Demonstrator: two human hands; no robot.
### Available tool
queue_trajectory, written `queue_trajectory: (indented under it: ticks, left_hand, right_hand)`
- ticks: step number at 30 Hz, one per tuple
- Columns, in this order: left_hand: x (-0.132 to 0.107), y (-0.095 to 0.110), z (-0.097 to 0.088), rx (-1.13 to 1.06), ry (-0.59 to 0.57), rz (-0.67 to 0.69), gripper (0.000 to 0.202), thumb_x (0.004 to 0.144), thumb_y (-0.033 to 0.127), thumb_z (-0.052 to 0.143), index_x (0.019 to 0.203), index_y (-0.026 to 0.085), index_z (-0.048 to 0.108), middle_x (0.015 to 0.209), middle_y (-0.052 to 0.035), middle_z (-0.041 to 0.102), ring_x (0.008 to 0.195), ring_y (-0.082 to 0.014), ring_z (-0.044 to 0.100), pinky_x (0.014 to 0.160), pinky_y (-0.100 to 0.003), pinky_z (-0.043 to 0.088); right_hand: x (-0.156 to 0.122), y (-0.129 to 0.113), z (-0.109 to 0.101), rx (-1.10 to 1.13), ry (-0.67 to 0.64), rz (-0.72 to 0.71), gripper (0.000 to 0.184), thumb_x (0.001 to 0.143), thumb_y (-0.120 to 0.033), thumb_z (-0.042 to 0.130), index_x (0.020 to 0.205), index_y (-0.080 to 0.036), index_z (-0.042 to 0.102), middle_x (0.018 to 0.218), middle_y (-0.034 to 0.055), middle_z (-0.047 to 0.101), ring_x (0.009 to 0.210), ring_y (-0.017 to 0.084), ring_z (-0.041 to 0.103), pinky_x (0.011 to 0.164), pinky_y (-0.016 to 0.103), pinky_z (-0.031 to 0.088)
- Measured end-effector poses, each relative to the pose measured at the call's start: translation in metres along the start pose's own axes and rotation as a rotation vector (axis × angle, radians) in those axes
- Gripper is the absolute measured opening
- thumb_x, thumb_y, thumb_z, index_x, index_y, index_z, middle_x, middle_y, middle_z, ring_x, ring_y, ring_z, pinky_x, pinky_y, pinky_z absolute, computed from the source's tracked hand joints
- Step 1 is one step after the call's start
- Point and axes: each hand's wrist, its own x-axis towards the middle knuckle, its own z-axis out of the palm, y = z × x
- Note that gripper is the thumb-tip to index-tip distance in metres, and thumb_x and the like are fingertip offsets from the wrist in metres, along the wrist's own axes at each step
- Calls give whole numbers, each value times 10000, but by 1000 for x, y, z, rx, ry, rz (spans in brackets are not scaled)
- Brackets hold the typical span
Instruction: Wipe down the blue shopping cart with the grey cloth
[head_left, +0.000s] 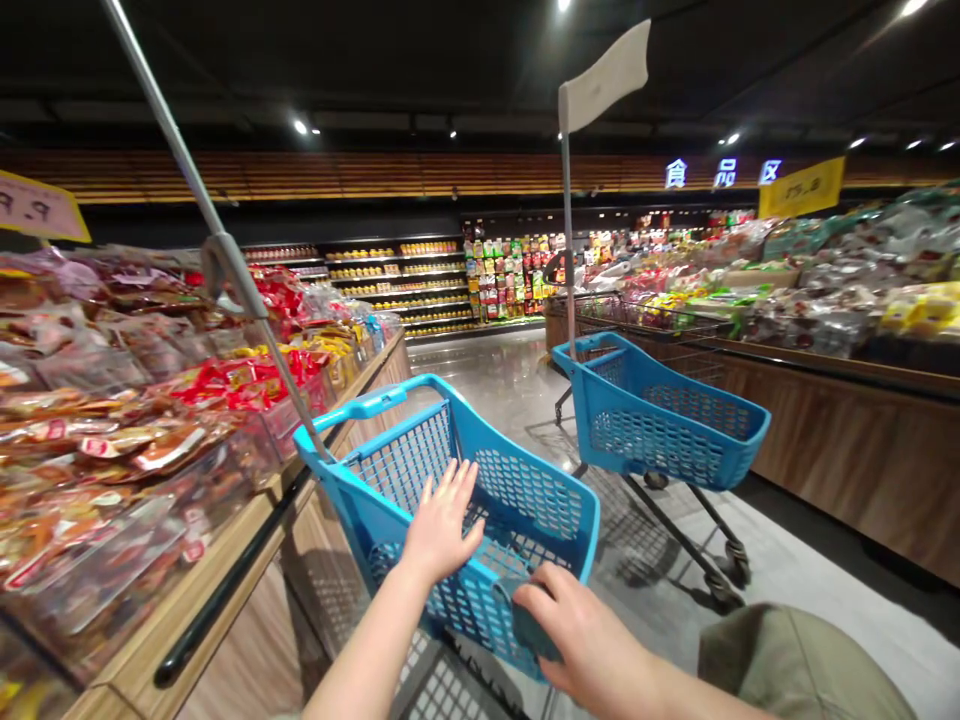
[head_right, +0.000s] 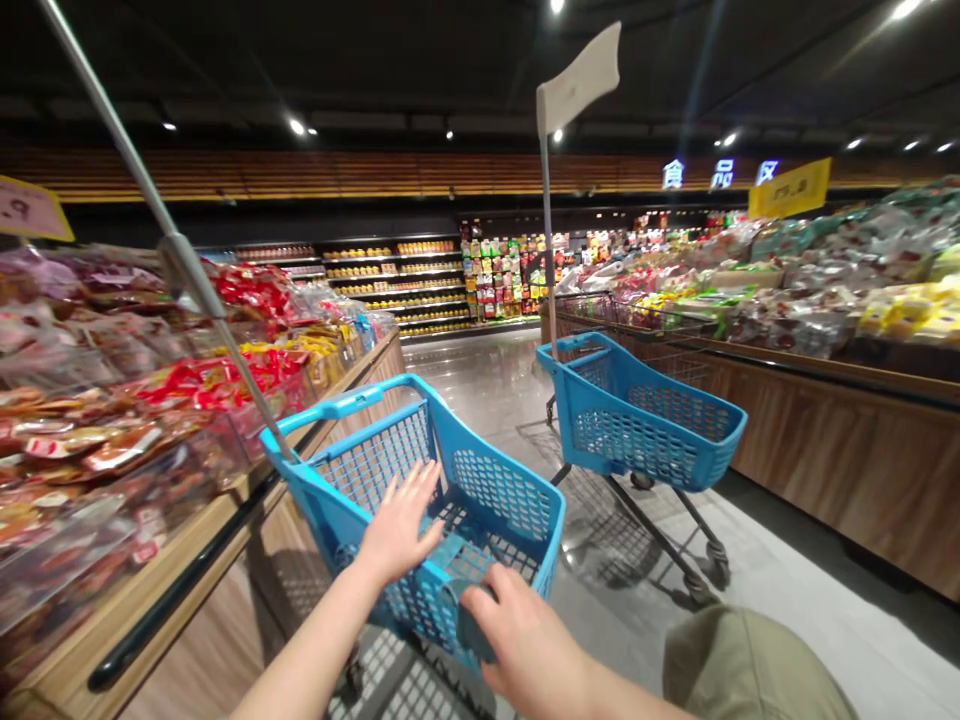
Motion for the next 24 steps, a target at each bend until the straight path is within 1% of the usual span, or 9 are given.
queue_trajectory:
  ticks: [3,6,9,13,15,17,20,22,24]
  left_hand:
    - [-2,-9,-3,-16,-36,28,803,860,366,475,1548,212,88,1599,-72,219,1482,-266,119,1177,-542,150]
    - [4,-18,-2,-14,-95,62,833,848,383,479,1546,191,68,1601,-85,206,1483,-271,113,1171,-584,104]
    - [16,-22,5,-10,-162,138,896,796,363,511,1544,183,51,1606,-84,184,1484,-263,107,1169,-596,56]
    - [31,-14,15,-28,-193,196,908,780,340,501,1542,172,39,1607,-80,172,1486,-237,95,1178,-570,13]
    - [38,-7,19,-38,-187,201,905,791,350,493,1543,173,23,1609,-82,162,1487,-234,87,1179,-562,6]
    - [44,0,22,-42,-180,189,916,797,372,497,1544,176,5,1612,-87,143,1488,-238,77,1180,-558,21]
    - [51,1,24,-34,-175,121,931,809,444,506,1544,167,7,1615,-94,125,1488,-254,65,1176,-563,82]
    - [56,-6,24,-11,-172,80,881,839,480,478,1545,171,50,1613,-87,142,1488,-261,67,1171,-574,96]
    - [60,-16,24,29,-162,23,801,872,465,438,1543,176,107,1606,-88,175,1486,-268,82,1166,-589,87]
  right_hand:
    - [-6,-5,3,33,-36,-73,564,686,-82,594,1215,-259,517,1226,80,504,1095,222,521,938,300,451]
    - [-4,7,-7,16,-112,-205,581,698,-115,629,1250,-249,508,1275,97,495,1128,244,512,948,325,451]
    - [5,41,-33,63,-148,-326,543,709,-111,622,1230,-228,528,1215,92,530,1097,219,535,934,312,454]
    - [14,104,-69,86,-113,-333,450,751,-95,577,1184,-215,550,1149,81,569,1069,194,550,944,319,438]
    - [16,128,-76,28,-73,-287,394,781,-115,557,1161,-218,560,1140,81,587,1079,210,545,986,368,408]
    - [15,138,-72,-7,-13,-233,346,782,-121,532,1113,-214,576,1089,75,604,1050,218,549,999,401,390]
    - [12,124,-51,-9,117,-167,316,735,-124,525,1033,-207,587,994,62,611,969,221,552,977,420,389]
    - [10,100,-33,3,185,-145,310,710,-144,537,1008,-211,588,970,56,605,940,226,541,936,415,401]
    - [7,72,-16,17,211,-133,329,698,-162,554,1021,-217,584,992,56,600,951,231,531,906,402,404]
